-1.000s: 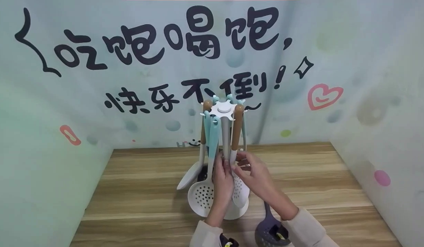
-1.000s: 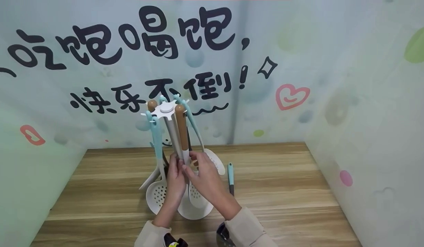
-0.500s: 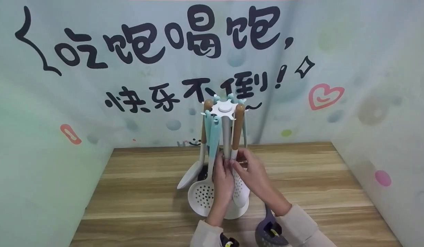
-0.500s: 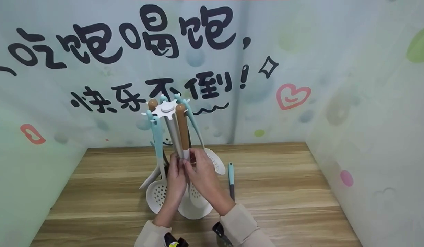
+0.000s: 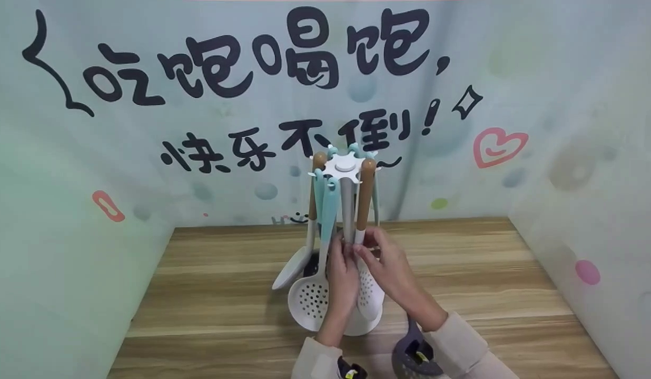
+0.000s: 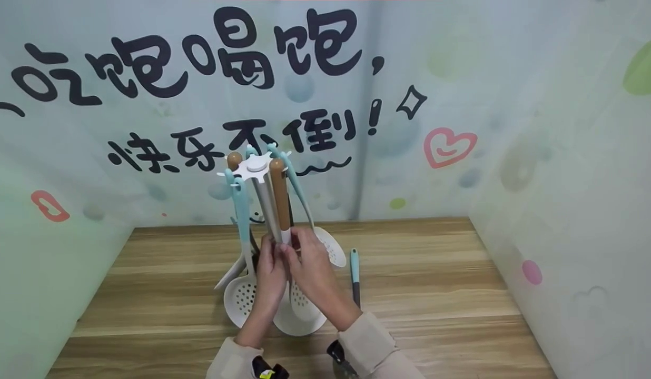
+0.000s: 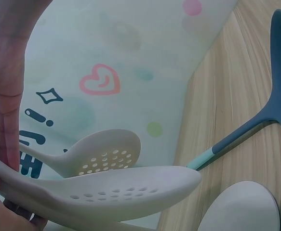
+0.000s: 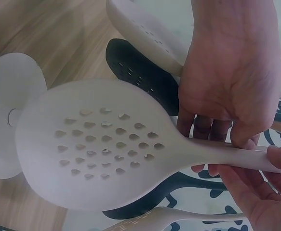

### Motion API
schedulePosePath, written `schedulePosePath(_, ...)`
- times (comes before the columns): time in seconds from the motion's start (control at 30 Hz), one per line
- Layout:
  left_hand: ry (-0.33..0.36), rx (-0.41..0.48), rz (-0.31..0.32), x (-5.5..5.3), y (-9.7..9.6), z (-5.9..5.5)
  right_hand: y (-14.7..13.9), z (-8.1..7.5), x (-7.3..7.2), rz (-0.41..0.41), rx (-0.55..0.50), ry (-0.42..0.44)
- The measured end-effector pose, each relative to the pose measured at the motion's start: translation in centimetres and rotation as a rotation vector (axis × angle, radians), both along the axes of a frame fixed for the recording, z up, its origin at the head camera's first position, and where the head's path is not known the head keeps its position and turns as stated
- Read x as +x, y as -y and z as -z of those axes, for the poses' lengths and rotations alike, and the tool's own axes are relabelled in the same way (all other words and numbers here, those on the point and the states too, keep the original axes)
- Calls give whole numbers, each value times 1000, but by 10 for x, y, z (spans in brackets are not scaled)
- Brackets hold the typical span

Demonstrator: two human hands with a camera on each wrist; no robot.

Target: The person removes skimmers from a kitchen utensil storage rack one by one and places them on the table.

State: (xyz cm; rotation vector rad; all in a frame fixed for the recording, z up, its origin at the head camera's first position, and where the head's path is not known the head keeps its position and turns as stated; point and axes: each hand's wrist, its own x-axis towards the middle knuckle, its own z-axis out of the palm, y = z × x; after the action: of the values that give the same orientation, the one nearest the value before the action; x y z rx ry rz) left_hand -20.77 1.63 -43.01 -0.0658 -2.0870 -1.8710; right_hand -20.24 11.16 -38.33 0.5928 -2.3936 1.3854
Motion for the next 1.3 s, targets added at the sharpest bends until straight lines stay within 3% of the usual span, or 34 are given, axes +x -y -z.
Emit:
schedulePosePath(0.9,-10,-50,-37,0,-1,-1,-7,-7,5,0,0,-22)
schedulePosePath(1.3,30,-44,-31,1,0,-1,-18,-5,13,9,-5,2)
